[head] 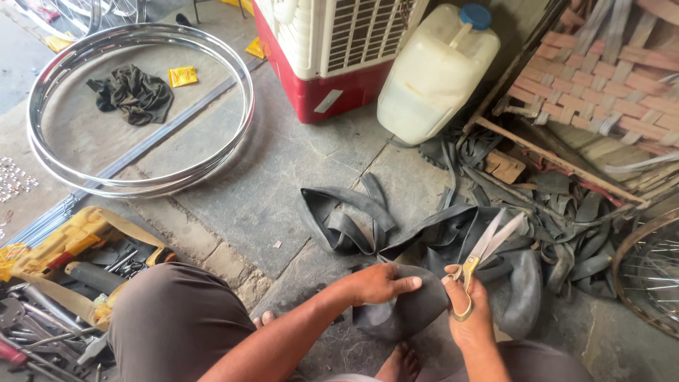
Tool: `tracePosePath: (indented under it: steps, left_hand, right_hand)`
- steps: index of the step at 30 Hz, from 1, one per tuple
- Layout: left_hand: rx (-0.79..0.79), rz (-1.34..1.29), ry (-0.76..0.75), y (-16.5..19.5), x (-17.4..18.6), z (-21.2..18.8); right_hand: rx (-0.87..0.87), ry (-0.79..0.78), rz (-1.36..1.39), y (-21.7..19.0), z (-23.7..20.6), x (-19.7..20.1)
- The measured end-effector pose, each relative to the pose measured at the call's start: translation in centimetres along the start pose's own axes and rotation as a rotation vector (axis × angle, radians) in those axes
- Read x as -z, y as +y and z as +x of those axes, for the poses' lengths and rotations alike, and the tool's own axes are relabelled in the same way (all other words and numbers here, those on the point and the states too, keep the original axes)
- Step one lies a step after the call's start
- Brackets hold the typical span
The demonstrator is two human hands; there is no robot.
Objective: The person sits cross-legged on the floor of a bicycle repair shop and cuts old rubber inner tubes into strips with scissors. They hold each tube taut with one hand, cut along its length, and set the cut pieces aside with the other discarded tubes on the floor.
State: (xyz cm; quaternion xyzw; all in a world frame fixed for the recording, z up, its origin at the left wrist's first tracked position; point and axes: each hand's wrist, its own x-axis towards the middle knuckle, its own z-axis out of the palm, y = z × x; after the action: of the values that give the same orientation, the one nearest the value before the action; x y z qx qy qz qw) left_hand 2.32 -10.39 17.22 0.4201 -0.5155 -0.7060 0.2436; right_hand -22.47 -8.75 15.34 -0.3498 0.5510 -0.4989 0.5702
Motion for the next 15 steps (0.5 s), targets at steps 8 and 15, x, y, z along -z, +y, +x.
tracePosePath:
  steps: [8, 15]
  left_hand:
    - [-0.059, -0.586, 0.075, 0.9, 0.5, 0.1]
    - [-0.016, -0.774, -0.247, 1.2, -0.5, -0.1]
  right_hand:
    - [-0.092, -0.023, -0.117, -1.6, -0.7, -2.1]
    - [-0.35, -0.176, 0.571, 0.2, -1.2, -3.6]
